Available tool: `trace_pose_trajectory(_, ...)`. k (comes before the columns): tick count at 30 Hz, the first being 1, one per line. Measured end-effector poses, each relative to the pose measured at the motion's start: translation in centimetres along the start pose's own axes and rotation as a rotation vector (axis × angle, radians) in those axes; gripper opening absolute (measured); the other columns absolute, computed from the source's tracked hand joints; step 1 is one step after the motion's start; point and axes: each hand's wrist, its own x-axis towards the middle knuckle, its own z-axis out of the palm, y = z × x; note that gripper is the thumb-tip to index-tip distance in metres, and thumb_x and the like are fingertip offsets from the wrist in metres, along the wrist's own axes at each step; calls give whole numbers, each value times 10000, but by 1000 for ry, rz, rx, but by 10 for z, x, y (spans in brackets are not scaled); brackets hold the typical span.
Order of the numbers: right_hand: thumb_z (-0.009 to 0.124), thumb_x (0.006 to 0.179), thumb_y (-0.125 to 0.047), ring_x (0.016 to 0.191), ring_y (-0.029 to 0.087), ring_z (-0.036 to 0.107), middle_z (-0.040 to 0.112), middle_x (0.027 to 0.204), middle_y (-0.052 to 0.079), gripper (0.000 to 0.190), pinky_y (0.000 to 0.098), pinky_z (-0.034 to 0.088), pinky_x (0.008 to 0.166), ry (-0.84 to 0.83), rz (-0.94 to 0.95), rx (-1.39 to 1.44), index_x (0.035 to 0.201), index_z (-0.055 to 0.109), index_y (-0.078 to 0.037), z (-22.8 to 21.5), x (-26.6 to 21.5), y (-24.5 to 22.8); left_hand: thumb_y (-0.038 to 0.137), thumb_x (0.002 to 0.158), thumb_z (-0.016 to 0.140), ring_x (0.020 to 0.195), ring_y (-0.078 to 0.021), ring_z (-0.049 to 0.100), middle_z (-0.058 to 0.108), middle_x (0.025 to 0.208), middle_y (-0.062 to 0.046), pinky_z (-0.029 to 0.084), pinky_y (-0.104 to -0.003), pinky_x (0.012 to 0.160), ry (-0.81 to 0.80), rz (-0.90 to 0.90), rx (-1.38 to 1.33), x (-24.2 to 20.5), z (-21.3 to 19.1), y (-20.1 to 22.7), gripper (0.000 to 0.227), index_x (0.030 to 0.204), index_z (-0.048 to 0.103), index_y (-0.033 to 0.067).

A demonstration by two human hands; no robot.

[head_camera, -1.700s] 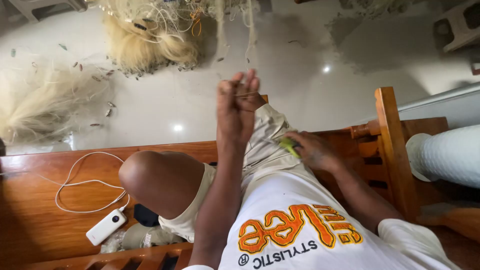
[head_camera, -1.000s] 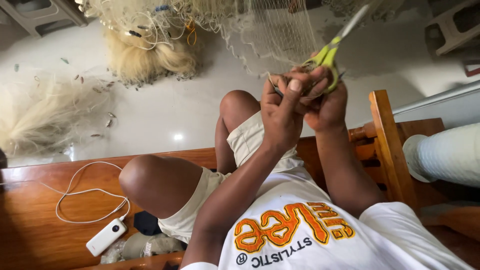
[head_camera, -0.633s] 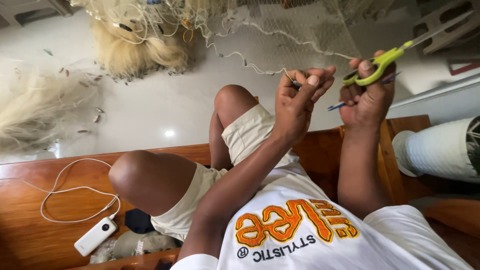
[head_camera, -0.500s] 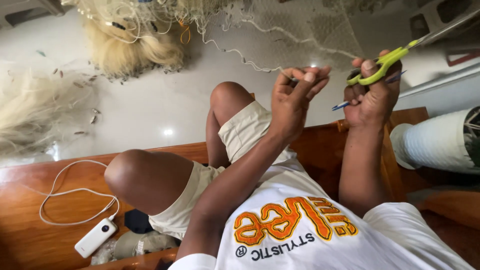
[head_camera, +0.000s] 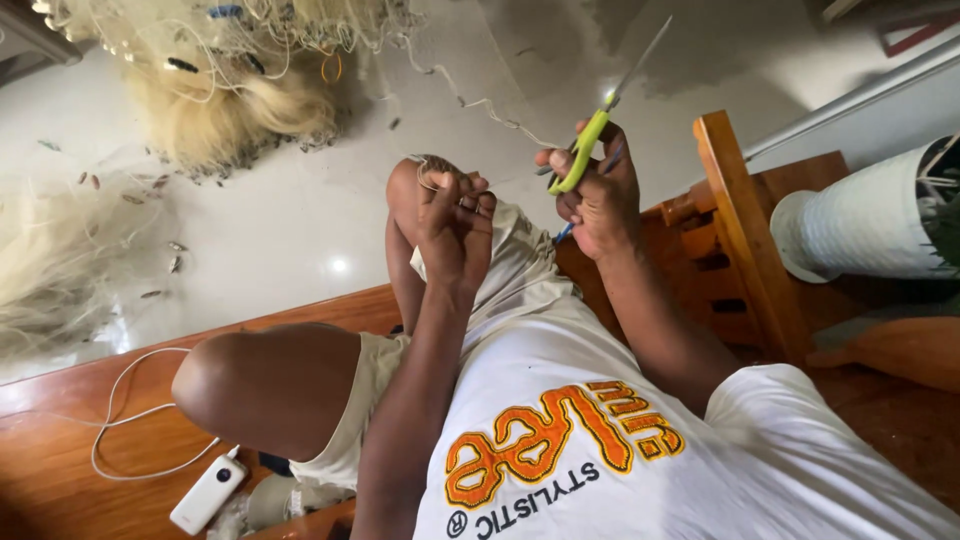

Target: Repairing a fishing net by tying sinkers and cutting excess line

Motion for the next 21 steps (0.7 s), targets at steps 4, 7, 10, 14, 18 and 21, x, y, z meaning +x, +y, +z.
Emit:
trace_pose_trajectory(4, 718, 903, -21, 328, 41, 281, 709, 906, 262, 422, 175, 260, 288, -16, 19, -34, 1185, 442, -170, 9, -10, 4, 165, 950, 663, 837, -181, 672, 578, 820, -37, 536, -223, 760, -42, 49, -5, -2, 0, 7, 125, 961, 540, 147)
trace_pose_trajectory(7, 732, 896, -40, 338, 38, 309, 710, 916, 259, 447, 172, 272, 290, -45, 30, -43, 1206, 431, -156, 13, -12, 9, 162, 954, 663, 823, -136, 609, 513, 826, -11, 501, -219, 755, -122, 31, 0, -8, 26, 28, 156, 1013, 523, 130)
trace_pose_trajectory(10, 733, 900, -35, 349, 35, 306, 700, 921, 269, 438, 162, 271, 293, -74, 33, -27, 1203, 434, -139, 15, -15, 10, 198, 966, 644, 803, -118, 565, 591, 878, 19, 480, -217, 759, -154, 38, -15, -16, 44, 44, 157, 902, 515, 137)
trace_pose_trajectory(14, 716, 917, -36, 359, 38, 299, 703, 928, 258, 429, 170, 271, 306, -65, 2, -34, 1213, 425, -141, 14, -15, 6, 318, 998, 605, 863, -165, 657, 669, 918, -40, 509, -236, 783, -107, -8, -73, -13, 26, 43, 240, 1074, 623, 91)
trace_pose_trajectory(18, 704, 938, -39, 362, 35, 290, 703, 936, 258, 403, 176, 278, 314, -60, -41, -30, 1215, 434, -150, 11, -12, 4, 324, 1011, 575, 887, -222, 717, 706, 888, -88, 547, -279, 779, -92, -10, -56, -11, 23, 42, 276, 1091, 646, 69)
trace_pose_trajectory(21, 708, 935, -34, 358, 35, 304, 697, 938, 265, 412, 174, 287, 309, -68, -59, -27, 1219, 431, -144, 9, -11, 4, 306, 1010, 568, 862, -217, 715, 690, 858, -81, 547, -269, 762, -98, -3, -25, -16, 33, 44, 254, 1061, 646, 69)
